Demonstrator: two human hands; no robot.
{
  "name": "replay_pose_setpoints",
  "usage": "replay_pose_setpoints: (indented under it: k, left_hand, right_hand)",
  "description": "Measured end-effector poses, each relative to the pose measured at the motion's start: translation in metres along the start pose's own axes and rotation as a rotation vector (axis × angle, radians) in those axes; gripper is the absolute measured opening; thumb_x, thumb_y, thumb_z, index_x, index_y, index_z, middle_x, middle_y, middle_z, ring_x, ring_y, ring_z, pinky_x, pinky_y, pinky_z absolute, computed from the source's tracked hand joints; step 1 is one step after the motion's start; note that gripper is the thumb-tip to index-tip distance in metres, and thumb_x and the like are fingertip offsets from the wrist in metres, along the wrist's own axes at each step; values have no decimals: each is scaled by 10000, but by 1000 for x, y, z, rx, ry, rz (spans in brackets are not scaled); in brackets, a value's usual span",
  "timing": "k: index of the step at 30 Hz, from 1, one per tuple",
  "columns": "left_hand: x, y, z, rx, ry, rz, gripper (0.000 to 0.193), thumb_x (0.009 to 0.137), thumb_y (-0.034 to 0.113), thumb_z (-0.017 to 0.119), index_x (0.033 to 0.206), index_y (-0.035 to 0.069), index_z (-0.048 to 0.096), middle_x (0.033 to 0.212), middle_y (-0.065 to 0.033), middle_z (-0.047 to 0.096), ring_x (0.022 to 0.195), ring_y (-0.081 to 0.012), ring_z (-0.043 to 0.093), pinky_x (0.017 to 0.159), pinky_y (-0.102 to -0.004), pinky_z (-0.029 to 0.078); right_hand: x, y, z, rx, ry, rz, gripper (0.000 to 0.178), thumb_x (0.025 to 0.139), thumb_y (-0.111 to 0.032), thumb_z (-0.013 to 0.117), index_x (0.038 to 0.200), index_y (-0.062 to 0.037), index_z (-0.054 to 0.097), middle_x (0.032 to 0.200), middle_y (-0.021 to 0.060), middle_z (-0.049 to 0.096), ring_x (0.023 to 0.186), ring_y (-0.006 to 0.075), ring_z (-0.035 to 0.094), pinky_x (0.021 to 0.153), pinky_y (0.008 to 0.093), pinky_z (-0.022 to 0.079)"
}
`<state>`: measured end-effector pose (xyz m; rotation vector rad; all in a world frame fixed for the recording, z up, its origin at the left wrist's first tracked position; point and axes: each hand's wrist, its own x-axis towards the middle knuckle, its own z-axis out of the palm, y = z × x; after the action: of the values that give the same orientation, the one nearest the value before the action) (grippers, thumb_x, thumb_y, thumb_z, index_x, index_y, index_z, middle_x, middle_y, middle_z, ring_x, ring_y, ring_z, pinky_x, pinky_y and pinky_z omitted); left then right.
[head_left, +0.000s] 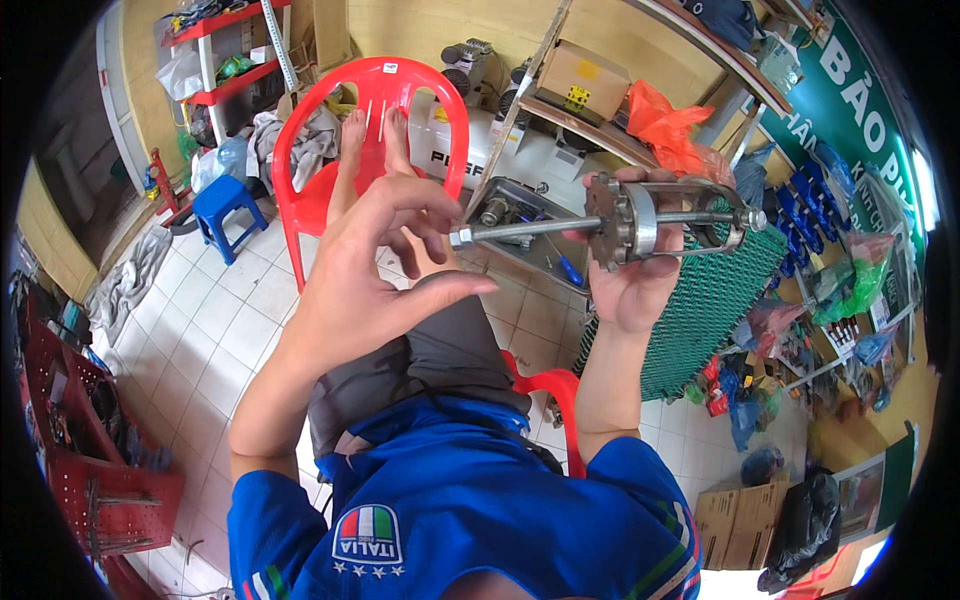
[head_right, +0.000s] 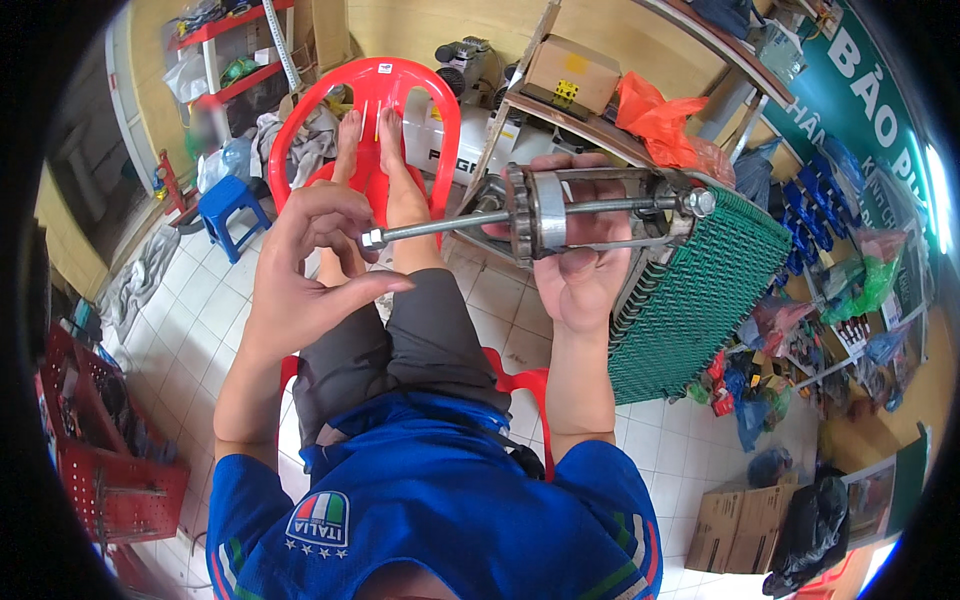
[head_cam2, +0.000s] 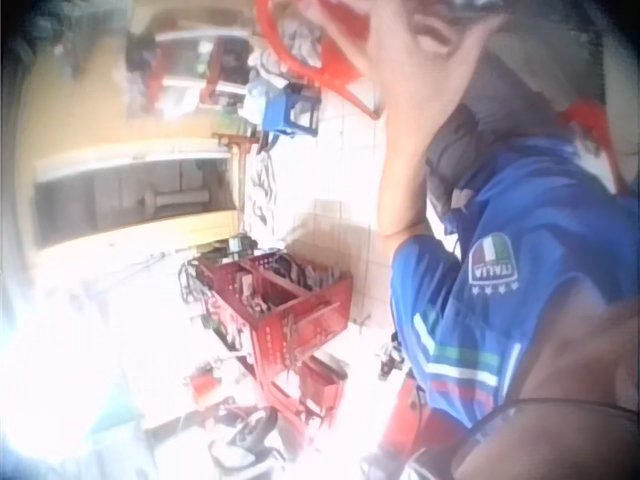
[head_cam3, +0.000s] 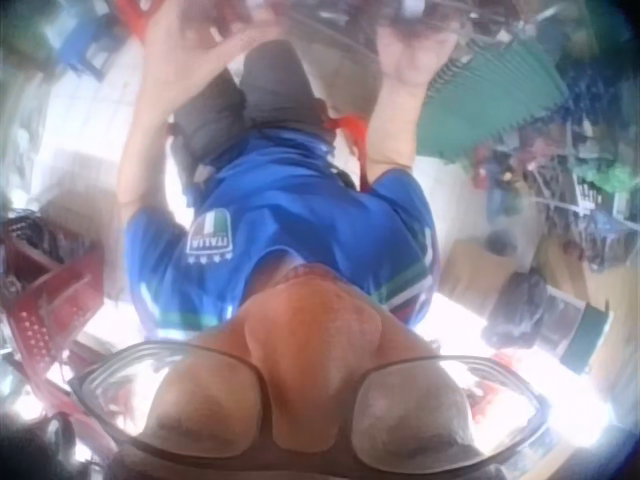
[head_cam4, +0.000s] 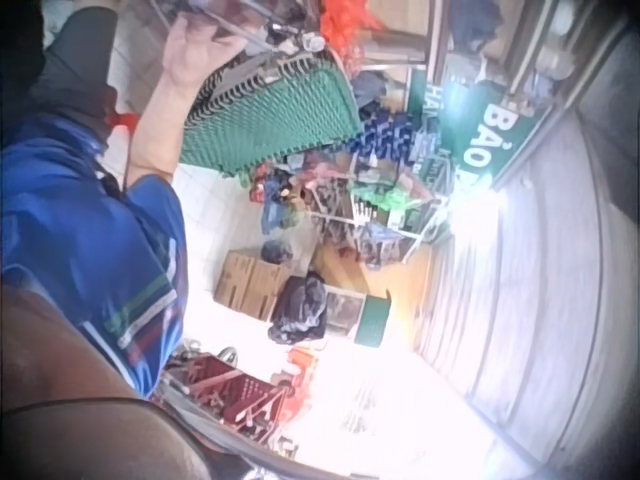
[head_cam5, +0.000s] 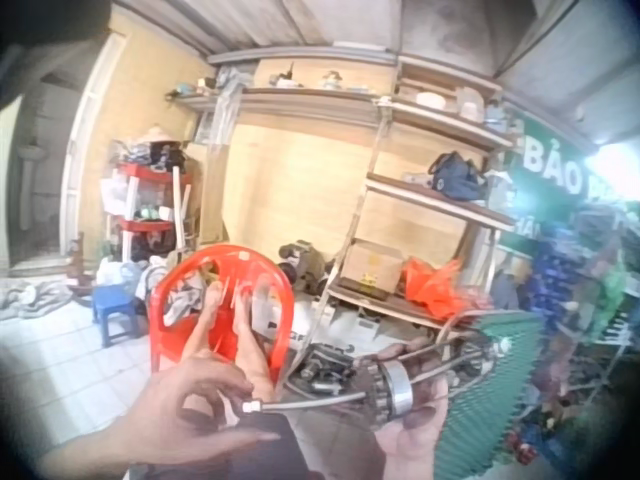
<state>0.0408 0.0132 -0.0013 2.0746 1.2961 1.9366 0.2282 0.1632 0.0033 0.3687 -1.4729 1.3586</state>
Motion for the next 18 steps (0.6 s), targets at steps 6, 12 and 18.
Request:
replay_pose_setpoints:
  k: [6, 12, 18]
  left_hand:
    - [2, -6, -7, 183, 37, 142, 291, 752, 2, 735, 984, -5, 559, 916, -92, 576, 757, -142, 597, 585, -228, 470]
    - [3, -10, -9, 252, 58, 203, 274, 754, 23, 731, 971, -4, 566, 927, -95, 572, 760, -151, 597, 621, -249, 477]
    - [1, -11, -8, 302, 59, 244, 259, 757, 43, 728, 959, -2, 573, 938, -98, 568, 763, -160, 598, 657, -270, 485]
  right_hand:
    - [-2, 0, -3, -7, -2, -15, 780, 806, -432, 668, 1357, -24, 297, 1284, 201, 413, 1200, 400, 462, 780, 483, 584]
    - [-1, 0, -1, 87, 33, -11, 755, 779, -330, 734, 1333, -30, 319, 1262, 203, 431, 1177, 418, 482, 792, 531, 565]
    - [-2, -1, -3, 109, 15, -14, 758, 779, -330, 733, 1341, -41, 315, 1270, 192, 417, 1192, 416, 459, 792, 537, 565]
